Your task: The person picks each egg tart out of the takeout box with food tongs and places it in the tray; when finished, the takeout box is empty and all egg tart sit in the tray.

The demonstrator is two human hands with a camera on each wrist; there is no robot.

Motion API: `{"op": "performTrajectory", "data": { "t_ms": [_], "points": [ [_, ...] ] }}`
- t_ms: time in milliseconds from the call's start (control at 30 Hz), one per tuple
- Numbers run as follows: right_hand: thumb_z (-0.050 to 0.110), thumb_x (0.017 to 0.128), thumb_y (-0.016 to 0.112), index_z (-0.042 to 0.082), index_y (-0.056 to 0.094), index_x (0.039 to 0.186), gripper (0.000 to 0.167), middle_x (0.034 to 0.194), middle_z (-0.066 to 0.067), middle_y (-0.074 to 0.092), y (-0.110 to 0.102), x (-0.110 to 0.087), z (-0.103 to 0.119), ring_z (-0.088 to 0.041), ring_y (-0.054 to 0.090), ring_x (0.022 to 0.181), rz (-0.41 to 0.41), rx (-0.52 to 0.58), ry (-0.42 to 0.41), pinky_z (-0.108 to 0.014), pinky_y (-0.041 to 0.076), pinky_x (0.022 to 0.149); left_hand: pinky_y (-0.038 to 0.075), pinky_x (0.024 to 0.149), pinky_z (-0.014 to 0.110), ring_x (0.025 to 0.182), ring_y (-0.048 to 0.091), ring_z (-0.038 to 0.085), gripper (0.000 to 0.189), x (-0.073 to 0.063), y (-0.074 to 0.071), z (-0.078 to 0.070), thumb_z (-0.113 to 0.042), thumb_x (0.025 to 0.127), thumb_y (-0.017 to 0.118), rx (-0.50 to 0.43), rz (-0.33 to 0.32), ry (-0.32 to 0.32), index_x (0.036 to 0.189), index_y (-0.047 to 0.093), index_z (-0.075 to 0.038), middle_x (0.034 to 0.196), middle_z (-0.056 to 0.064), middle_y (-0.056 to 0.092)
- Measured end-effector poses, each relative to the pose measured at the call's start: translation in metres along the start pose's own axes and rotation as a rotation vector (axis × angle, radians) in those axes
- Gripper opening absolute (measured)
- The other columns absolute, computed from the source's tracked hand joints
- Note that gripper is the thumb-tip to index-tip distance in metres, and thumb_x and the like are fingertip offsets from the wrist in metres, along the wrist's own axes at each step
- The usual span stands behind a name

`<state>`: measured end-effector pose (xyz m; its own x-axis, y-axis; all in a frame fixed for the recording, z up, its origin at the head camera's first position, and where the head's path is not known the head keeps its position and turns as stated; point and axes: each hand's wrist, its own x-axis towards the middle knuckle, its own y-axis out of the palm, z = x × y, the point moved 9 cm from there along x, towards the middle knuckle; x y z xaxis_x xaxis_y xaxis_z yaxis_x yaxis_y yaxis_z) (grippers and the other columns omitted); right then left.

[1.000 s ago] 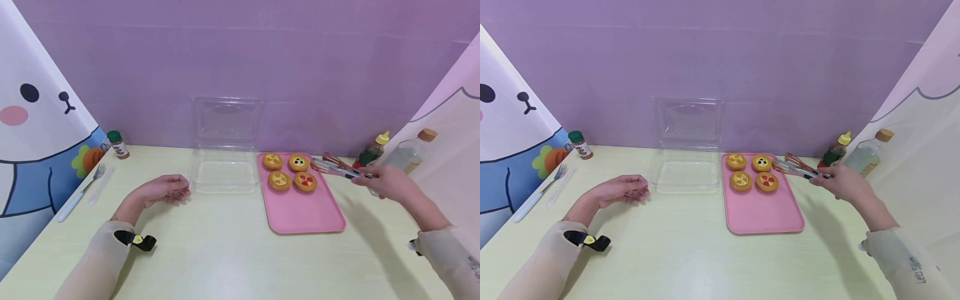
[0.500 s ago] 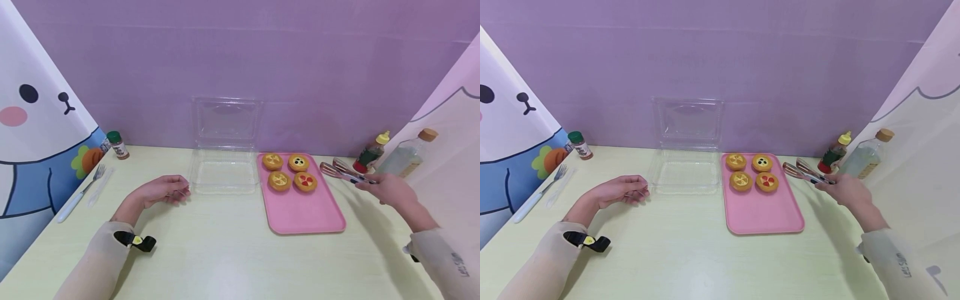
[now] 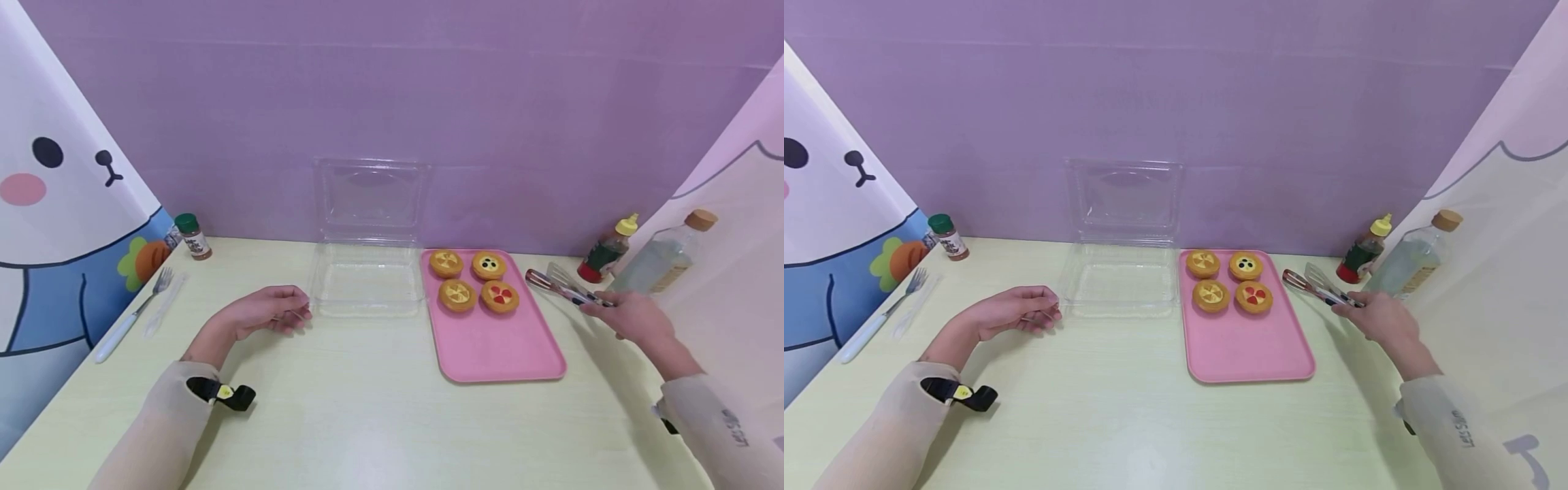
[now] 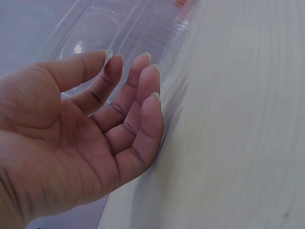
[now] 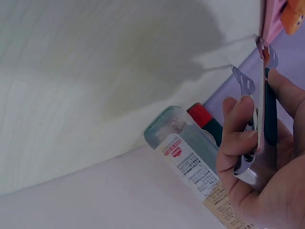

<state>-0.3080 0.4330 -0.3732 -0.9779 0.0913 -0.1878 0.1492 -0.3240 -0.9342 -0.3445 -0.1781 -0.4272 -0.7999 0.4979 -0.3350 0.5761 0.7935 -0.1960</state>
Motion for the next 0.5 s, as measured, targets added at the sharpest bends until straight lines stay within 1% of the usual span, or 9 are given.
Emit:
{"op": "performTrajectory", "data": {
  "t_ms": [167, 267, 333, 400, 500],
  "points": [
    [0.062, 0.094, 0.058, -0.005, 0.043, 0.146, 0.086, 0.09, -0.015, 0.064, 0.005, 0.0, -0.002, -0.021, 0.062, 0.073, 0.031, 0.013, 0.005, -0.03, 0.044, 0.057, 0.058, 0.081, 0.031, 0.092, 0.065, 0.017, 0.036, 0.0, 0.0, 0.0, -0.032, 0.106, 0.051, -0.004, 0.001, -0.002, 0.119, 0.053, 0.002, 0.108, 0.006, 0.065],
    [0.061, 0.094, 0.057, -0.005, 0.039, 0.147, 0.086, 0.092, -0.017, 0.065, 0.007, 0.001, -0.004, -0.021, 0.062, 0.073, 0.049, 0.01, 0.007, -0.031, 0.045, 0.057, 0.058, 0.081, 0.031, 0.092, 0.065, 0.017, 0.036, 0.0, 0.0, 0.0, -0.032, 0.105, 0.052, -0.007, 0.002, -0.001, 0.118, 0.053, 0.002, 0.107, 0.006, 0.065],
    [0.06, 0.095, 0.056, -0.005, 0.037, 0.148, 0.086, 0.09, -0.016, 0.064, 0.008, 0.0, -0.005, -0.021, 0.062, 0.073, 0.057, 0.006, 0.006, -0.032, 0.046, 0.056, 0.058, 0.081, 0.031, 0.092, 0.065, 0.017, 0.035, 0.0, 0.0, 0.0, -0.032, 0.106, 0.051, -0.005, 0.003, 0.0, 0.117, 0.054, 0.001, 0.108, 0.008, 0.065],
    [0.057, 0.096, 0.057, -0.005, 0.037, 0.148, 0.084, 0.085, -0.013, 0.063, 0.01, 0.0, -0.006, -0.02, 0.06, 0.07, 0.058, 0.006, -0.001, -0.032, 0.047, 0.055, 0.058, 0.081, 0.031, 0.092, 0.065, 0.017, 0.034, 0.0, 0.0, 0.0, -0.032, 0.105, 0.052, -0.004, 0.003, 0.0, 0.116, 0.054, 0.0, 0.109, 0.009, 0.065],
    [0.053, 0.096, 0.058, -0.005, 0.039, 0.147, 0.079, 0.077, -0.008, 0.06, 0.013, 0.001, -0.007, -0.02, 0.057, 0.066, 0.046, -0.009, -0.029, -0.033, 0.046, 0.053, 0.058, 0.08, 0.031, 0.092, 0.065, 0.017, 0.033, 0.0, 0.0, 0.0, -0.032, 0.106, 0.051, 0.001, 0.002, -0.001, 0.116, 0.055, -0.001, 0.11, 0.01, 0.065]
  ]
}}
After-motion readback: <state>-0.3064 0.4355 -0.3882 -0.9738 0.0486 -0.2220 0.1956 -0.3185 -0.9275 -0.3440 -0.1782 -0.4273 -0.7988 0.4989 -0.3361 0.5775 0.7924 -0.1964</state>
